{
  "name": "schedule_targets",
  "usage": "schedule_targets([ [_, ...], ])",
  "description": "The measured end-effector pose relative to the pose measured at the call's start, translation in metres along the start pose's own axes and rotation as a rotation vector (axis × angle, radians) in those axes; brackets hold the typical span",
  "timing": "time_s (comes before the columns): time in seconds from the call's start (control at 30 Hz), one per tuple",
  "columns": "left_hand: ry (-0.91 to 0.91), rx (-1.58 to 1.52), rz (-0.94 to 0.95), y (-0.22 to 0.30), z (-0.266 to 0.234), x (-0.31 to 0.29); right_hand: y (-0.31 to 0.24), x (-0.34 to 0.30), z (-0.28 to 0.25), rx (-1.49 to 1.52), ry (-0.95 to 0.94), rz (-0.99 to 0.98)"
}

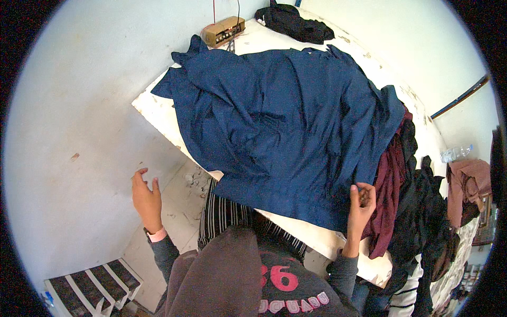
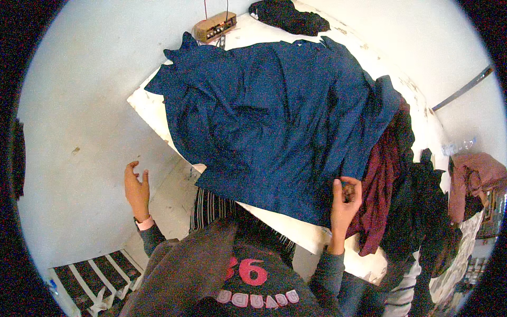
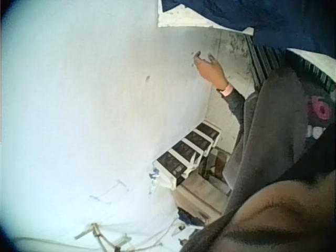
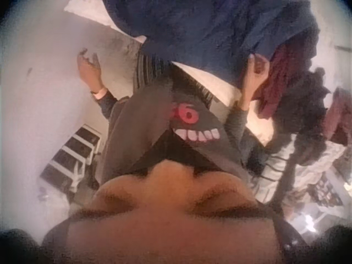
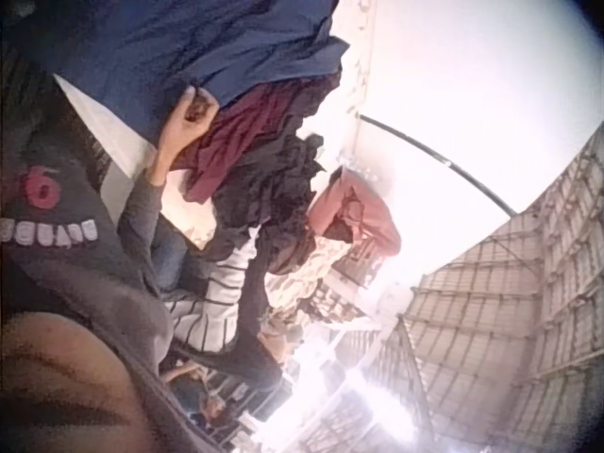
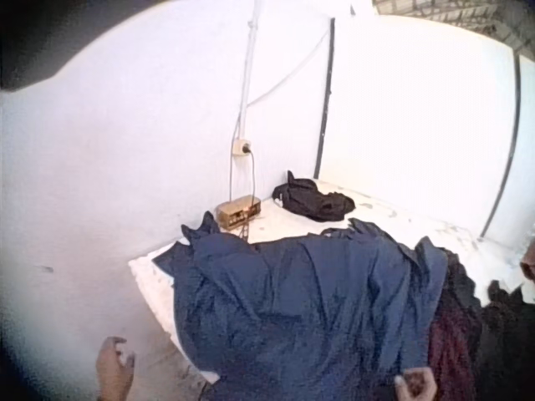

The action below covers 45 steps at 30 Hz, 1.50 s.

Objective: The person uses small scissors to trim loose threads and fabric bits from a dark blue garment laid on a white table. They repeatedly lift, turn, and reposition the garment to access different areas, then place it aside and pick up another dark garment to continue trimming.

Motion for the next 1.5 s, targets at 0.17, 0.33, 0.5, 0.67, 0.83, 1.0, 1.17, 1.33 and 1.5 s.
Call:
schedule_targets([
  [0.17, -0.178, -0.3, 0.006, 0.049, 0.011, -0.009, 0.013, -0.014, -0.003, 0.086, 0.001, 0.001],
  [0.33, -0.279, -0.357, 0.235, 0.118, 0.033, -0.018, 0.026, -0.027, 0.024, 0.04, -0.165, 0.065],
  [0.5, -0.089, -0.475, 0.081, 0.037, 0.053, 0.006, 0.032, -0.041, 0.039, -0.359, -0.255, 0.02],
  [0.67, 0.085, 0.055, -0.056, -0.015, 0.008, -0.007, 0.023, -0.046, 0.04, -0.449, -0.287, -0.03],
  [0.83, -0.345, -0.521, -0.081, 0.006, 0.061, -0.047, 0.026, -0.04, 0.031, 0.001, -0.224, 0.049],
  [1.0, -0.825, -0.627, 0.019, 0.1, 0.08, -0.093, 0.023, -0.041, 0.005, 0.259, -0.104, 0.064],
  [1.17, -0.669, -0.751, -0.118, 0.08, 0.081, -0.085, 0.028, -0.061, -0.027, 0.228, -0.009, 0.066],
  [1.33, -0.54, -0.702, -0.065, 0.078, 0.056, -0.086, 0.025, -0.071, -0.02, 0.201, -0.015, 0.052],
  [1.5, -0.817, -0.917, -0.188, 0.098, 0.071, -0.116, 0.003, -0.084, 0.033, 0.117, -0.2, 0.014],
])
Point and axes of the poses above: each hand's wrist, its own x-axis towards the middle knuckle, its own z-axis out of the palm, y = z × x, the point moved 7 cm from there along x, towards the middle knuckle, and after that the axes turned 12 degrees about x, right-handed, at the moved point
